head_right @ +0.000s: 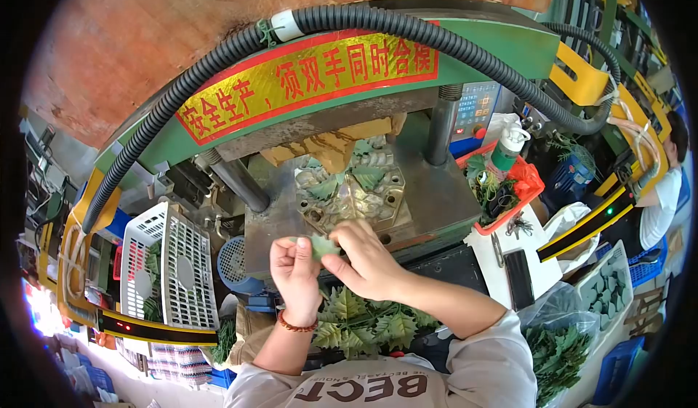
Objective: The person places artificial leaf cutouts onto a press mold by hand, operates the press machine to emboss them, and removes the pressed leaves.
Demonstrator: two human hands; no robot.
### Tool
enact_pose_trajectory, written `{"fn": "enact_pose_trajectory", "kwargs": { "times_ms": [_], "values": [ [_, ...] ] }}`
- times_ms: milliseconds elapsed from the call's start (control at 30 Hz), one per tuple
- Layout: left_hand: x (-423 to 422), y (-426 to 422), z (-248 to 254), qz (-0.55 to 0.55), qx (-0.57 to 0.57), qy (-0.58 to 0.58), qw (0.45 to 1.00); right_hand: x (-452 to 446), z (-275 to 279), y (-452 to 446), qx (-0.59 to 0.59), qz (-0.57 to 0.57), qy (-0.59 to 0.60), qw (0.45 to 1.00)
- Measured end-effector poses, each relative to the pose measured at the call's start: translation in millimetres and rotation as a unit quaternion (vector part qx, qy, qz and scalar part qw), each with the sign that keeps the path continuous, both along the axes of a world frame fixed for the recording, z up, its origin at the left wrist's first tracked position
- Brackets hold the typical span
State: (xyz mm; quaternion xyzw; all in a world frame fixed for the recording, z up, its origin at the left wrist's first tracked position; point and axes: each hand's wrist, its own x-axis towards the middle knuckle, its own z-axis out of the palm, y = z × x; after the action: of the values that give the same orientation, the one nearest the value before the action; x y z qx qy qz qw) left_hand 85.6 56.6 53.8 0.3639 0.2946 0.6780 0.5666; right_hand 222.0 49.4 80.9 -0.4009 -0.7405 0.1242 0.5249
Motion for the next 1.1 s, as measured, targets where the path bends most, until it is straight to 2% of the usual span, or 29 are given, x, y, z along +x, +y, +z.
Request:
{"fn": "enact_pose_trajectory", "kwargs": {
  "times_ms": [33, 100, 167, 200, 233, 267, 300, 367, 433, 500, 633, 700, 767, 800, 833, 867, 933, 1000, 1033, 1100],
  "values": [
    [5.0, -1.4, 1.4, -0.008, 0.000, 0.010, 1.000, 4.3, 2.0, 0.2, -0.002, 0.000, 0.000, 1.000],
    [9.4, -3.9, 3.2, -0.023, 0.002, 0.031, 0.999, 26.1, 15.3, 12.0, -0.207, 0.020, 0.059, 0.976],
    [4.2, -3.8, -2.0, -0.034, 0.001, 0.036, 0.999, 48.9, 46.4, 43.0, -0.225, 0.023, -0.133, 0.965],
    [-0.2, -2.7, -6.5, -0.045, 0.000, 0.040, 0.998, 54.8, 49.5, 62.4, -0.225, 0.024, -0.133, 0.965],
    [-5.0, -1.3, -10.4, -0.057, 0.001, 0.045, 0.997, 59.3, 43.9, 85.0, -0.235, 0.061, -0.294, 0.925],
    [-9.3, -0.4, -12.7, -0.069, 0.002, 0.050, 0.996, 60.6, 36.9, 98.4, -0.236, 0.096, -0.447, 0.858],
    [-13.8, 0.3, -13.2, -0.069, 0.002, 0.050, 0.996, 59.3, 31.7, 103.5, -0.236, 0.096, -0.447, 0.858],
    [-23.2, -0.8, -15.8, -0.083, -0.009, 0.064, 0.994, 55.8, 22.2, 110.5, -0.060, 0.067, -0.483, 0.871],
    [-32.3, -1.3, -19.4, -0.097, -0.023, 0.077, 0.992, 52.0, 15.7, 113.6, 0.117, 0.039, -0.503, 0.855],
    [-40.5, 1.9, -25.1, -0.079, -0.015, 0.087, 0.993, 56.5, 7.4, 88.1, 0.157, -0.009, -0.467, 0.870],
    [-41.9, 9.3, -30.9, -0.038, 0.024, 0.143, 0.989, 62.4, -18.1, 53.9, 0.130, -0.021, -0.439, 0.889],
    [-30.0, 23.3, -14.1, -0.049, 0.035, 0.170, 0.984, 63.3, -27.3, 48.6, 0.162, -0.032, -0.426, 0.889],
    [-6.4, 44.6, 19.6, -0.053, 0.164, 0.187, 0.967, 62.3, -31.5, 45.3, 0.201, -0.043, -0.413, 0.887],
    [2.8, 51.1, 44.0, -0.098, 0.138, 0.165, 0.972, 61.8, -30.8, 43.8, 0.203, -0.042, -0.413, 0.887],
    [10.9, 56.3, 64.3, -0.143, 0.112, 0.142, 0.973, 61.4, -29.8, 41.7, 0.190, -0.043, -0.385, 0.902],
    [19.4, 63.8, 68.0, -0.140, 0.113, 0.141, 0.974, 61.1, -29.3, 39.1, 0.175, -0.043, -0.355, 0.917],
    [32.1, 77.9, 67.3, -0.195, 0.131, 0.145, 0.961, 62.1, -27.3, 38.5, 0.146, -0.048, -0.293, 0.944],
    [35.1, 89.1, 58.0, -0.204, 0.151, 0.129, 0.959, 68.6, -21.2, 47.2, 0.060, -0.050, -0.136, 0.988],
    [35.8, 92.6, 51.6, -0.214, 0.165, 0.116, 0.956, 70.8, -11.6, 53.2, 0.059, -0.052, -0.135, 0.988],
    [33.9, 96.0, 41.1, -0.234, 0.191, 0.091, 0.949, 71.0, 12.6, 68.7, -0.156, -0.064, 0.055, 0.984]
  ]
}}
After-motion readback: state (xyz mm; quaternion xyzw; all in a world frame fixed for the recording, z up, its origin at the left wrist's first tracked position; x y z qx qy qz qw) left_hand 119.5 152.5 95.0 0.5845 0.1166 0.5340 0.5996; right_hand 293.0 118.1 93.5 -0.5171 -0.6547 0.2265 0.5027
